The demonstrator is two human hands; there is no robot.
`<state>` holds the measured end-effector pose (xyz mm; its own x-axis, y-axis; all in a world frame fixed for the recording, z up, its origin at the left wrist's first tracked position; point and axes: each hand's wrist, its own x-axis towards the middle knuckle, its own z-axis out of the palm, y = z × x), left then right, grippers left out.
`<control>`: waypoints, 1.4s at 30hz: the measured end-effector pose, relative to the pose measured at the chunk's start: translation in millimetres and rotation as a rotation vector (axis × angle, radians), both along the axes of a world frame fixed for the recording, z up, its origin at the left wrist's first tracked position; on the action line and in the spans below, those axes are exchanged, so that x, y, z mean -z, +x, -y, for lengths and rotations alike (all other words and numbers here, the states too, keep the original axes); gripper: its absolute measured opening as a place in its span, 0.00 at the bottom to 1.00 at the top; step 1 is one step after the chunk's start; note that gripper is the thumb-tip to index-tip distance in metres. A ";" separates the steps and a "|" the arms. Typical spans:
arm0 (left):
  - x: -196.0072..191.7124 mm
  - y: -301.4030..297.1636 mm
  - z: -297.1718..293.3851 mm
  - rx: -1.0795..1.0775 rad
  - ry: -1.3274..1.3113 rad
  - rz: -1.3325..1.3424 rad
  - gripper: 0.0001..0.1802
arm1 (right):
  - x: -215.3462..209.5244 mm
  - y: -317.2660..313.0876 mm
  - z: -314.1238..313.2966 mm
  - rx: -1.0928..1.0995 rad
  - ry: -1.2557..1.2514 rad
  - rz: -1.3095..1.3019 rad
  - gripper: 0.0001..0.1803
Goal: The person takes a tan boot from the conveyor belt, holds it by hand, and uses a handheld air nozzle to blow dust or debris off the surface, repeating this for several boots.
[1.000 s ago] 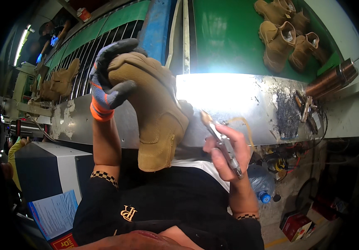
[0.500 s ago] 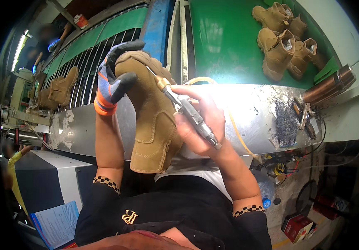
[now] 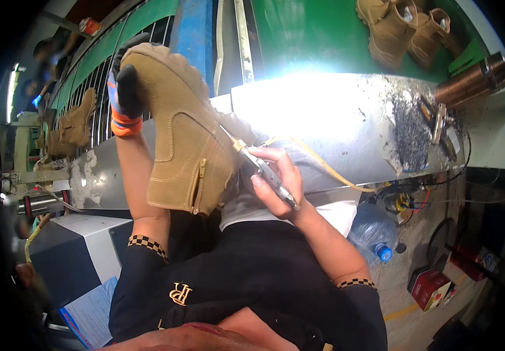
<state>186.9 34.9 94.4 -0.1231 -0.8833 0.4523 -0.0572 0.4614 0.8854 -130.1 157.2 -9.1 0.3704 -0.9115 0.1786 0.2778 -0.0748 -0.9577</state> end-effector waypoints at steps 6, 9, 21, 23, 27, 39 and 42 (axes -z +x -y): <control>26.3 23.3 -9.5 0.297 0.294 -0.427 0.29 | 2.0 -11.5 -11.2 0.008 0.142 -0.012 0.22; 45.4 48.2 -29.6 0.140 0.238 -0.332 0.29 | -0.4 -9.8 -12.1 0.003 0.201 0.022 0.21; 87.8 51.2 -191.8 -0.726 0.510 -0.395 0.32 | -7.3 23.2 11.2 0.020 0.157 0.049 0.20; 68.8 22.9 -205.1 -0.739 0.630 -0.354 0.35 | -5.2 28.1 13.3 0.041 0.131 0.028 0.20; 59.1 9.0 -245.3 -0.704 0.865 -0.077 0.36 | -4.2 34.6 15.8 -0.020 0.179 -0.017 0.23; 32.2 -97.8 -250.4 -0.294 1.324 -0.341 0.40 | -6.7 30.0 -2.6 -0.083 0.229 -0.010 0.20; 39.4 -109.5 -245.6 -0.208 1.341 -0.387 0.45 | -8.5 21.2 -7.3 -0.100 0.243 0.014 0.20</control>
<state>77.4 280.5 54.9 -0.0024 -0.6500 -0.7599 0.3258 -0.7190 0.6140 -109.0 164.5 -0.7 0.4600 -0.8872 -0.0356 0.2855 0.1858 -0.9402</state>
